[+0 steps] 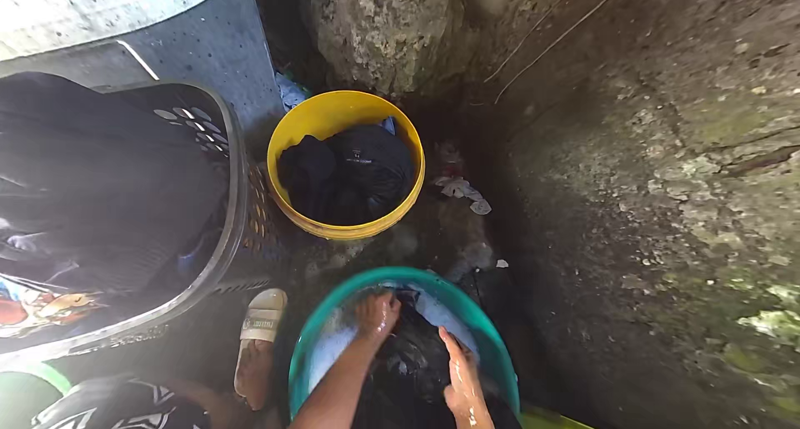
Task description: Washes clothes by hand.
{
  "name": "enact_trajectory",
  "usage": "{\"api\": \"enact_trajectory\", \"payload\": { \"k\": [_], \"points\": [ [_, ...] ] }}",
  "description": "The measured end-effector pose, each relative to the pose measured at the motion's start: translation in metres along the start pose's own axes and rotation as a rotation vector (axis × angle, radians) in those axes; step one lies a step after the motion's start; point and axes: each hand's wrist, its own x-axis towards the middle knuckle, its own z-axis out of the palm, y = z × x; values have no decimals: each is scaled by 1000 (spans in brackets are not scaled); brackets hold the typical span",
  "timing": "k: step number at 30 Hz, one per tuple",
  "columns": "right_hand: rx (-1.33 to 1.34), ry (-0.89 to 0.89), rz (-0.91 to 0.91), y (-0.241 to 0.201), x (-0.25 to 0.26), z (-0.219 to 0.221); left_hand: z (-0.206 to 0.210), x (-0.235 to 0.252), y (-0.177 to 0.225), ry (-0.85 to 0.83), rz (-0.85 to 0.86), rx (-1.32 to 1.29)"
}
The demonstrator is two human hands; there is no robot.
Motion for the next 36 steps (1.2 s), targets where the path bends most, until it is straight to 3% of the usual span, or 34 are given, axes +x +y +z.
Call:
{"api": "enact_trajectory", "payload": {
  "k": [2, 4, 7, 9, 11, 13, 14, 18, 20, 23, 28, 30, 32, 34, 36],
  "points": [
    [-472, 45, -274, 27, 30, -10, 4, 12, -17, 121, 0, 94],
    [-987, -44, -362, 54, 49, -5, 22, 4, -28, 109, 52, 136],
    [-1452, -267, -218, 83, 49, 27, 54, -27, -37, -151, 181, 280],
    [-1587, -398, -96, 85, 46, 38, 58, -38, -52, -347, 273, 287],
    [-1553, -468, 3, 76, 45, 41, 41, -26, -61, -472, 141, 267],
    [-1497, -499, -1, 73, 53, 39, 21, -9, -45, -561, -118, 269],
    [-1431, -475, -26, 71, 56, 35, 13, -7, -32, -574, -157, 278],
    [-848, -244, -200, 38, 43, 32, 2, -15, -15, -374, 113, 261],
    [-496, -343, -352, 11, 9, 25, 1, -33, -25, -308, 256, 6],
    [-78, -488, -549, -39, -56, -1, 8, -54, -42, -3, 449, -535],
    [397, -360, -644, -107, -114, -73, -27, -85, -12, 187, 484, -814],
    [436, -245, -592, -107, -110, -92, -51, -116, 27, 91, 475, -1108],
    [284, -201, -523, -97, -97, -100, -78, -156, 70, -8, 460, -1335],
    [124, -256, -425, -88, -93, -97, -98, -188, 107, -67, 514, -1366],
    [142, -344, -371, -88, -102, -94, -112, -209, 138, -106, 529, -1326]
  ]
}}
